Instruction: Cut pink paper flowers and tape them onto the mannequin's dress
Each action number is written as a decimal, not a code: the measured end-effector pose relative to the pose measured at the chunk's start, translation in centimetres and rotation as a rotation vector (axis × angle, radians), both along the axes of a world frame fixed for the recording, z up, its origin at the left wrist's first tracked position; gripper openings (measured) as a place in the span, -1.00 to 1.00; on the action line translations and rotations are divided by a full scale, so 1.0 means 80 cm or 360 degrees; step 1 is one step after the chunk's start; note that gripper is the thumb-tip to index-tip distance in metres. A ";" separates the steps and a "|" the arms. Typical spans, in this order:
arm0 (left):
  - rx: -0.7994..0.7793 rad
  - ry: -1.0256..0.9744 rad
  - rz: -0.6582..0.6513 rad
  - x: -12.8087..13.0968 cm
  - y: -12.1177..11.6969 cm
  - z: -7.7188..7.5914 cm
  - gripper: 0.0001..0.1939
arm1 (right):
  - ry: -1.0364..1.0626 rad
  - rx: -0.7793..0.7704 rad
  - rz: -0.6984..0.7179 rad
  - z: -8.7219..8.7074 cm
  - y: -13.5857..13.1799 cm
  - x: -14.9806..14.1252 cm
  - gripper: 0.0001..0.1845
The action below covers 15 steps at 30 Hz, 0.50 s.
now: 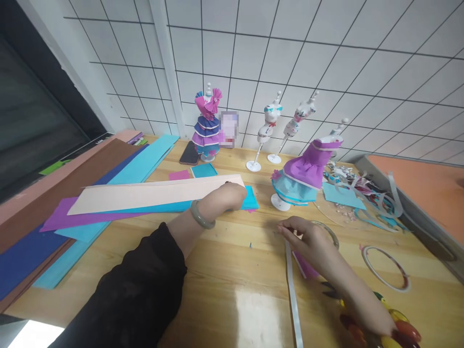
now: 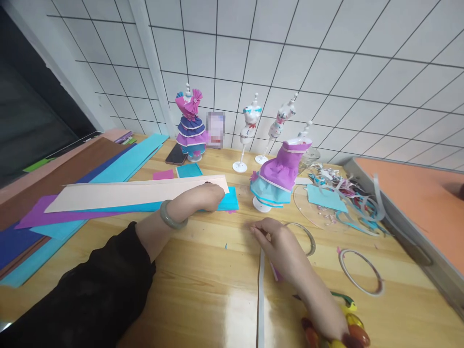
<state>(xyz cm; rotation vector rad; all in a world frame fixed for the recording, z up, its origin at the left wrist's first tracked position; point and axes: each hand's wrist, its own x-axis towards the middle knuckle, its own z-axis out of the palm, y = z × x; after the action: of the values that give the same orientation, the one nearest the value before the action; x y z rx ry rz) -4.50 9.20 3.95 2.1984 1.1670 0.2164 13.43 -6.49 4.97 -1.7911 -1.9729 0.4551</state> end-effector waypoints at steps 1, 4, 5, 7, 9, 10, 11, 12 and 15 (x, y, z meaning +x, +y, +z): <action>-0.0014 0.0036 -0.0018 0.000 0.000 0.002 -0.66 | -0.0034 0.0019 0.0046 -0.001 0.006 -0.004 -0.73; -0.0064 0.0139 -0.0092 -0.008 0.008 0.018 -0.73 | -0.0189 0.0110 0.0184 -0.008 0.023 -0.012 -0.75; -0.0080 0.0181 -0.0149 -0.012 0.011 0.025 -0.78 | -0.0297 0.0161 0.0232 -0.012 0.030 -0.013 -0.75; -0.0072 0.0284 -0.0245 -0.019 0.017 0.035 -0.87 | -0.0570 0.0267 0.0330 -0.021 0.042 -0.017 -0.74; -0.0045 0.0378 -0.0318 -0.023 0.020 0.042 -0.96 | -0.0796 0.0338 0.0397 -0.030 0.054 -0.023 -0.74; -0.0028 0.0416 -0.0347 -0.024 0.020 0.043 -0.97 | -0.0858 0.0356 0.0411 -0.034 0.060 -0.028 -0.75; -0.0011 0.0449 -0.0373 -0.024 0.020 0.044 -0.93 | -0.0891 0.0364 0.0419 -0.037 0.065 -0.033 -0.76; 0.0005 0.0474 -0.0395 -0.024 0.020 0.045 -0.89 | -0.0906 0.0367 0.0424 -0.039 0.069 -0.038 -0.76; 0.0036 0.0520 -0.0427 -0.024 0.019 0.044 -0.83 | -0.0939 0.0384 0.0433 -0.042 0.077 -0.050 -0.76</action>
<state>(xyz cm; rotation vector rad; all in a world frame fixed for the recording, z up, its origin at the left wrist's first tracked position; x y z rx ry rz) -6.40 10.71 7.49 2.4433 1.0197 -0.2520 9.43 -0.36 1.63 -1.6264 -2.5485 -0.2665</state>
